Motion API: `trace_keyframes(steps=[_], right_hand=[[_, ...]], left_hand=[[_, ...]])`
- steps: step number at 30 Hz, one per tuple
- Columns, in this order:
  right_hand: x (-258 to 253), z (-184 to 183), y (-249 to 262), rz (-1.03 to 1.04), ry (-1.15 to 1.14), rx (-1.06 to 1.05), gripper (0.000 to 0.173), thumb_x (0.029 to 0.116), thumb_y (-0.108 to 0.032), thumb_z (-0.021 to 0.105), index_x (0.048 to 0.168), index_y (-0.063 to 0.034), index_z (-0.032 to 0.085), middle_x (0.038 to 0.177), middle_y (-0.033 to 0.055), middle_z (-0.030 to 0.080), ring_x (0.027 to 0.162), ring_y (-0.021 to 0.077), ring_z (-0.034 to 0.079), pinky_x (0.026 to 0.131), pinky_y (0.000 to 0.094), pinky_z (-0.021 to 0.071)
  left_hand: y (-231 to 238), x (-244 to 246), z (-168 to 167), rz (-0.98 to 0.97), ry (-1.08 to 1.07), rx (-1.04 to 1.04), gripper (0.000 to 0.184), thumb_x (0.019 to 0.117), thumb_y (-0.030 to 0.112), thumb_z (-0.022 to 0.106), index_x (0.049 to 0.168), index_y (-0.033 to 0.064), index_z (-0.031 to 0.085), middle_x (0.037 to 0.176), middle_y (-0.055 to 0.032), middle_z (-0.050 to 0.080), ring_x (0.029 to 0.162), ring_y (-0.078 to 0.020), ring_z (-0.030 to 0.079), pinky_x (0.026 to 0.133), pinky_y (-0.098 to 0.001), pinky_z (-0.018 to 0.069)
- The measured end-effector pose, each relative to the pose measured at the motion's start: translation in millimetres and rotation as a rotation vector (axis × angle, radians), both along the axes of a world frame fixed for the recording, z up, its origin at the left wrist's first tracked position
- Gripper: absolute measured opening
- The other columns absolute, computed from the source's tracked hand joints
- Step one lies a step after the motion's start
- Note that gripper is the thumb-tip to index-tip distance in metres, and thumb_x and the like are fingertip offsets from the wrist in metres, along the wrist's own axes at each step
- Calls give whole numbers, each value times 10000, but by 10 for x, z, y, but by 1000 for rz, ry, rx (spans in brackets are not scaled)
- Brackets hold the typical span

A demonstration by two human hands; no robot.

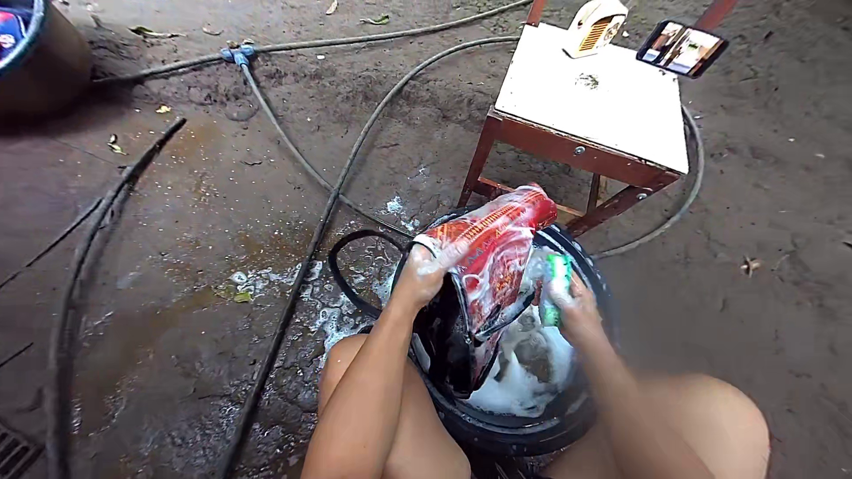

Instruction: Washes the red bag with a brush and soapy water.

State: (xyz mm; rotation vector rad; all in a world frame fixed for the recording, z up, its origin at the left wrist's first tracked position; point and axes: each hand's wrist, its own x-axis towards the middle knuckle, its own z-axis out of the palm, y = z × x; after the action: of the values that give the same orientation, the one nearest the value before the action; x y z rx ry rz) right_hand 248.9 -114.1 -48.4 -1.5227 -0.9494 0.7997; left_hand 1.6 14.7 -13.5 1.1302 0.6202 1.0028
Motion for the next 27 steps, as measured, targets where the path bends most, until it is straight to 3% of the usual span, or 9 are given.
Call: trace_keyframes(steps=[3,5,8,12,15,20,22,25,27], right_hand=[[-253,423,94,70,-424,22,881,811,-449,782,1505,-12,459,1123,80,687,919,62,663,812,262,576],[-445,585,177,74,-528,40,836,815,-451,785,1470,-37,471,1099,77,666,931,87,659,814,292,578],[-759,761,436,155,-681,109,753,787,-449,828,1380,-48,597,1177,172,673,1021,267,674,846,507,573],[-1346,1098,971,190,-925,61,728,830,-603,769,1430,-219,619,1206,188,656,930,344,685,689,573,560],[-1426,1046,1091,232,-859,84,634,865,-515,773,1427,-260,630,1189,164,652,930,318,679,689,546,561],[-1180,723,707,275,-754,184,528,925,-415,703,1334,-82,696,1118,232,712,982,365,700,799,558,560],[-1240,975,803,336,-785,85,533,962,-460,658,1398,-153,658,1210,192,706,1063,337,690,880,550,547],[-1406,1218,1038,346,-819,84,522,973,-505,637,1413,-224,649,1154,175,698,966,324,686,797,532,537],[-1379,1080,960,313,-792,123,512,971,-477,649,1407,-210,656,1151,197,696,966,346,687,783,546,545]], left_hand=[[-100,59,35,-104,122,126,226,896,44,700,1113,13,644,935,-13,732,871,-46,701,845,-269,599],[-136,74,39,-158,214,164,282,902,48,723,1158,-21,626,968,-39,720,902,-36,692,869,-256,585],[-174,102,15,-199,254,239,294,886,81,708,1146,-23,621,939,-5,692,880,2,656,849,-217,559],[-314,129,-86,-182,266,296,312,859,18,696,1138,-104,626,965,-17,703,902,43,646,862,-177,549],[-237,27,-159,-38,183,271,493,794,70,739,1212,-90,531,979,63,693,888,84,644,836,-159,560],[-184,-69,-187,-56,183,319,576,818,166,767,1249,-116,508,1060,46,692,995,95,633,918,-148,538],[-241,4,-189,-140,255,291,523,828,102,725,1265,-106,525,1052,34,677,966,90,622,898,-149,532],[-333,121,-164,-171,257,273,339,792,7,681,1121,-8,602,922,121,681,879,102,635,830,-146,550],[-272,78,-231,-108,70,228,497,727,84,806,1172,73,587,973,154,711,930,61,671,856,-190,580]])
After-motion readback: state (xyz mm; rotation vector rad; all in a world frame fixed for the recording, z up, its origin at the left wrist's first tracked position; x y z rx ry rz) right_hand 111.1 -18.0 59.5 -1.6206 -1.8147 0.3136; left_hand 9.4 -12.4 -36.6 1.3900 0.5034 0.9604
